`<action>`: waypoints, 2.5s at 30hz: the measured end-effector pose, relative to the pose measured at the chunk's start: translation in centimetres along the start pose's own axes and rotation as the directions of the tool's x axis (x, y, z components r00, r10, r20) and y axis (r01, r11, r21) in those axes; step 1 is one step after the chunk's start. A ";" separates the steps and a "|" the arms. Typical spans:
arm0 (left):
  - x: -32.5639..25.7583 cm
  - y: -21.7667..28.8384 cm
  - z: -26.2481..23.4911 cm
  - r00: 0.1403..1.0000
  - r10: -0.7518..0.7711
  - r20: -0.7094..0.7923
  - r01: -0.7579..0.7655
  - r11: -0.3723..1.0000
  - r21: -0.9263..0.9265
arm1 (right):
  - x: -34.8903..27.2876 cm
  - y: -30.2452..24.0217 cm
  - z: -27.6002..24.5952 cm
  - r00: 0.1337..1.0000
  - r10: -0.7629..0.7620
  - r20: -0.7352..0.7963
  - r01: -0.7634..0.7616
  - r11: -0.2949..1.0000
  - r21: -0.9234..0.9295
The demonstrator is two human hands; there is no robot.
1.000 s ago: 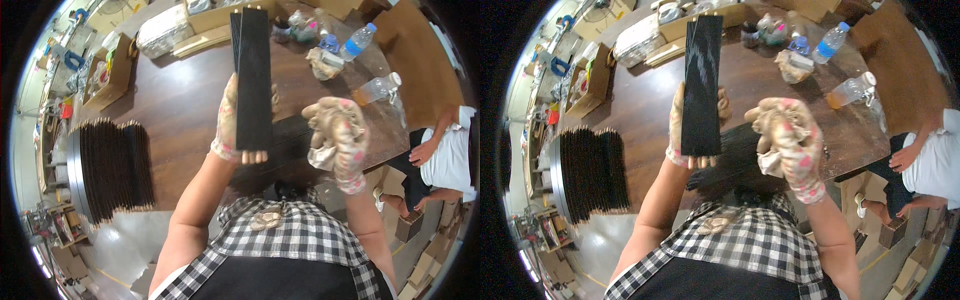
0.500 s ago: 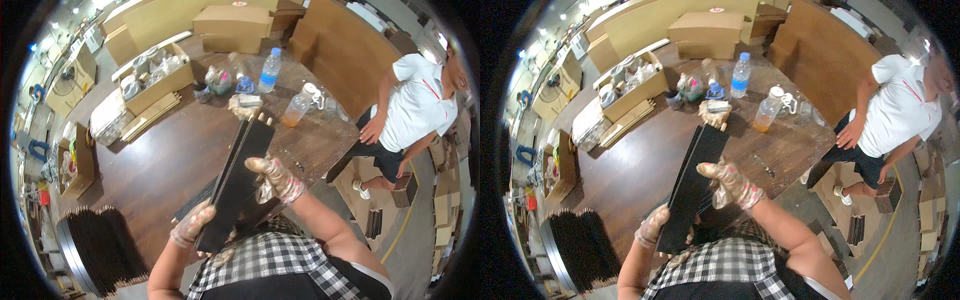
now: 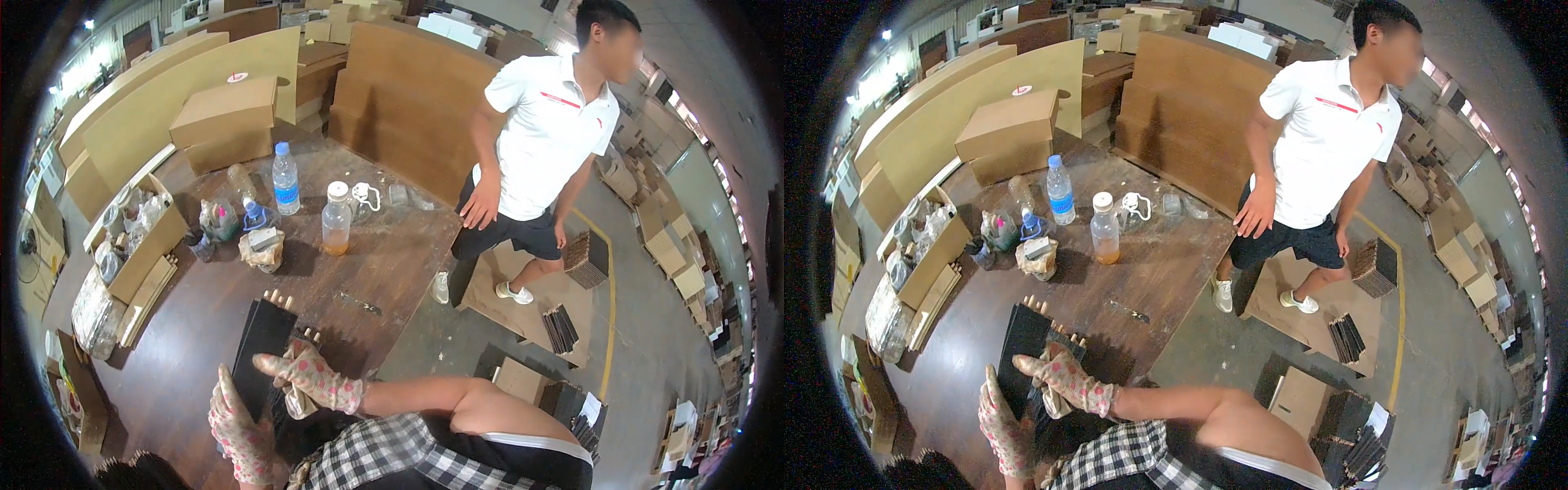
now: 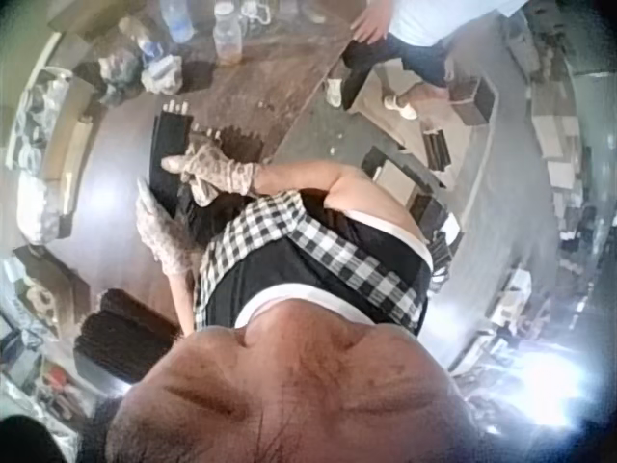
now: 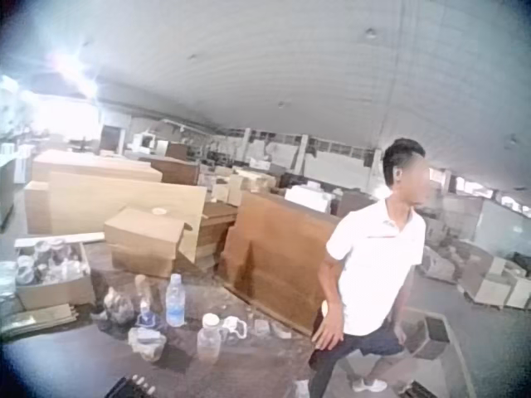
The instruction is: The person wipes and polishes black wooden panels with a cloth by hand while wearing gloves.
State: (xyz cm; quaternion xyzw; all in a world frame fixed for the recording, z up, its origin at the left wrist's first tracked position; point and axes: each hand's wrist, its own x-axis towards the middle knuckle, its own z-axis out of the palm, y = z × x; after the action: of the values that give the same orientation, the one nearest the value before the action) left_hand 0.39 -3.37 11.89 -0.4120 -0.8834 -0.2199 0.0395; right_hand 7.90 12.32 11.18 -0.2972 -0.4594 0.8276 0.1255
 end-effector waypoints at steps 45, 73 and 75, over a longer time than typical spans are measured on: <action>-18.2 -10.4 -4.7 0.556 -0.758 -0.341 0.818 0.427 0.385 | 1.2 -1.0 2.0 0.844 0.223 0.488 0.016 0.899 -0.437; -7.0 -6.4 -2.4 0.993 -0.107 -0.052 0.107 0.994 0.000 | 5.8 -5.2 -4.5 0.966 -0.255 -0.036 0.256 0.967 0.016; -5.9 -4.7 -0.6 0.986 -0.056 0.157 0.053 0.998 0.023 | 5.6 -5.3 -5.4 0.931 -0.362 -0.036 0.356 0.927 -0.117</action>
State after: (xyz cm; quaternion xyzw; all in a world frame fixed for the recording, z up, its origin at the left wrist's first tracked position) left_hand 0.69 -10.43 9.34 -0.4032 -0.8967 -0.1795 -0.0324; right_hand 6.38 21.62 11.37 -0.2382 -0.5466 0.7555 0.2714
